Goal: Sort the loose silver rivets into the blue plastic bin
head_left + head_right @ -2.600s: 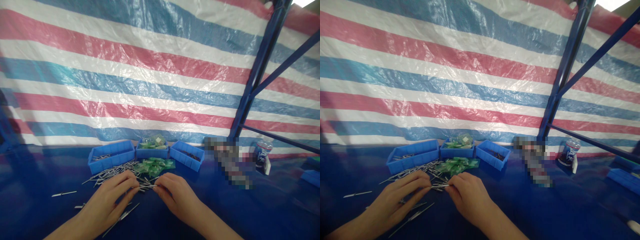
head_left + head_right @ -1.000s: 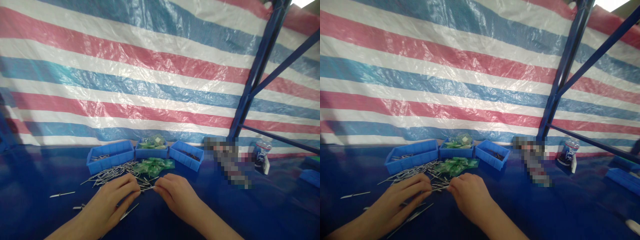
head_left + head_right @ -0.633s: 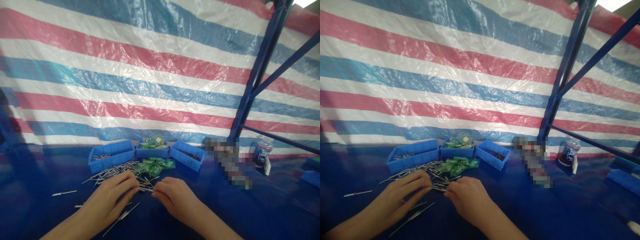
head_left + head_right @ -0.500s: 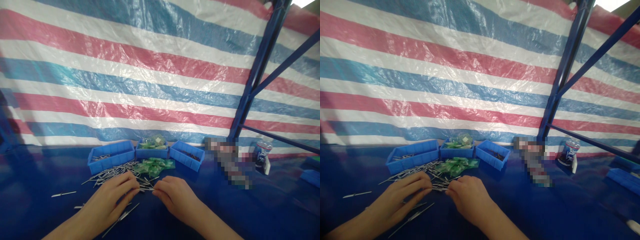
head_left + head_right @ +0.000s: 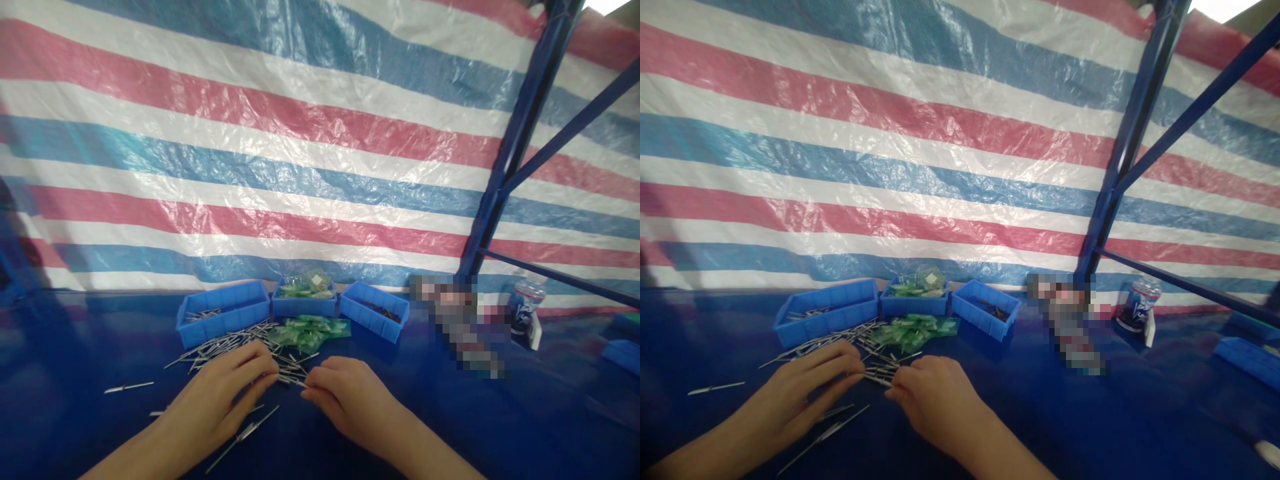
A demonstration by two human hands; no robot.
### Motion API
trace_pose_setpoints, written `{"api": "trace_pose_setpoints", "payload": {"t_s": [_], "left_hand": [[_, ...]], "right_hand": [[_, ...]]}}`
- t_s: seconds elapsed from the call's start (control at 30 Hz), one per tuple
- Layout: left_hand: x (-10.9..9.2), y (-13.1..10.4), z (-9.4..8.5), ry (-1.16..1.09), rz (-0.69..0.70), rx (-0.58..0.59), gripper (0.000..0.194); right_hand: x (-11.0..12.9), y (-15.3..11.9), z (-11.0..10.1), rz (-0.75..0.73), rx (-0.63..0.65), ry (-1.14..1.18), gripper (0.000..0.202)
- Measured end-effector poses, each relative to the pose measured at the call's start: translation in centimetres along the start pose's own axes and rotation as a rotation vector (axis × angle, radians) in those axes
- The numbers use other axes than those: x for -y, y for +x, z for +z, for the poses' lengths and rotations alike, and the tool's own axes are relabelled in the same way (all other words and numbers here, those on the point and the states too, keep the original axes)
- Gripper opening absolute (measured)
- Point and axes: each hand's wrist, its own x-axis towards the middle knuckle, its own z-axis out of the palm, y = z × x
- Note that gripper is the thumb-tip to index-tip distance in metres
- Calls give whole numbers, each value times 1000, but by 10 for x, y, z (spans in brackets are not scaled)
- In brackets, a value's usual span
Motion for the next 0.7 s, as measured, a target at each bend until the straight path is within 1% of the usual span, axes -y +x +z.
{"api": "trace_pose_setpoints", "payload": {"t_s": [0.1,0.17,0.27,0.33,0.43,0.57,0.7], "left_hand": [[0,-1,0,14,-8,0,25],[-2,-1,1,21,0,3,26],[-6,0,3,6,4,31,26],[-8,0,5,-14,2,51,26],[-10,1,5,-15,0,59,25],[-8,1,1,-2,-17,37,27],[-3,1,-1,9,-40,11,27]], "right_hand": [[0,1,0,-1,-9,-4,22],[-1,1,-1,27,-15,-33,23],[0,1,-4,81,-35,-74,24],[0,0,-5,92,-56,-75,23],[0,0,-6,80,-67,-67,21],[-1,0,-3,46,-63,-39,20],[-1,-1,2,-14,-28,-3,21]]}}
